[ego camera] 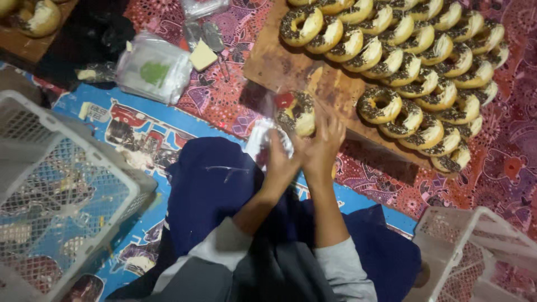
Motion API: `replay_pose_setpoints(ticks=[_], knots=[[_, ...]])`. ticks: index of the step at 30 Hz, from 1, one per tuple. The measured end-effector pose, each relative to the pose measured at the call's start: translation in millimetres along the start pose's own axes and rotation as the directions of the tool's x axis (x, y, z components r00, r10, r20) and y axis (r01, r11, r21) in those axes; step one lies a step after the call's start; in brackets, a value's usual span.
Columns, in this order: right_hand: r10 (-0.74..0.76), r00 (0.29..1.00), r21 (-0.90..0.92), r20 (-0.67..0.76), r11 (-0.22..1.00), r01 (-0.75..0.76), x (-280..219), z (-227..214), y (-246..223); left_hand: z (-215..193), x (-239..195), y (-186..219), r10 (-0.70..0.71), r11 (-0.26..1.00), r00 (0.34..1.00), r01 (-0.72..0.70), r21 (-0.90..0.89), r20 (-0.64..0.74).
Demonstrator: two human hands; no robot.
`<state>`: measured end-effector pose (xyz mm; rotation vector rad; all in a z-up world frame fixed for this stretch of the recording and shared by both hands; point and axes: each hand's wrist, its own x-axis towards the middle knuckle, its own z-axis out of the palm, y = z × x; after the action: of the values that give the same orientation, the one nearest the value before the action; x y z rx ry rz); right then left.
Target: The person sits on the floor and repeatedly picks up doughnuts from a wooden board, places each into a clear plastic bag, and sets the bagged doughnut into a white plastic crate. The person handles doughnuts one at a time throughout the clip.
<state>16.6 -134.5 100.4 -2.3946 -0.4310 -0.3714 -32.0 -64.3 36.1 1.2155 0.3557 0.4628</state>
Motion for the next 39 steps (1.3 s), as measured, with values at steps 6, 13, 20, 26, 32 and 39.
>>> replay_pose_setpoints(ticks=[6, 13, 20, 26, 32, 39], knots=[[-0.116, 0.993, -0.096, 0.002, 0.989, 0.116, -7, 25, -8, -40, -2, 35, 0.439, 0.486, 0.869, -0.444, 0.753, 0.229], [-0.070, 0.994, -0.015, 0.084, 0.997, 0.072, -10, 37, -21, -45, 6, 67, 0.639, 0.427, 0.738, -0.574, 0.699, 0.216], [-0.126, 0.992, -0.100, 0.009, 0.987, 0.126, -14, 45, -27, -55, 2, 66, 0.415, 0.424, 0.814, -0.569, 0.705, 0.407], [0.031, 0.951, 0.300, 0.308, 0.945, -0.128, -12, 34, -26, -101, -5, 85, 0.555, 0.309, 0.591, -0.800, 0.514, 0.586], [-0.026, 0.618, 0.381, 0.786, 0.807, -0.451, -27, 12, -51, -160, -21, 89, 0.559, 0.348, 0.657, -0.740, 0.576, 0.506], [-0.412, 0.753, 0.337, 0.513, 0.904, 0.265, -60, 19, -105, -191, -45, 60, 0.069, 0.986, 0.991, -0.050, 0.158, -0.118]])
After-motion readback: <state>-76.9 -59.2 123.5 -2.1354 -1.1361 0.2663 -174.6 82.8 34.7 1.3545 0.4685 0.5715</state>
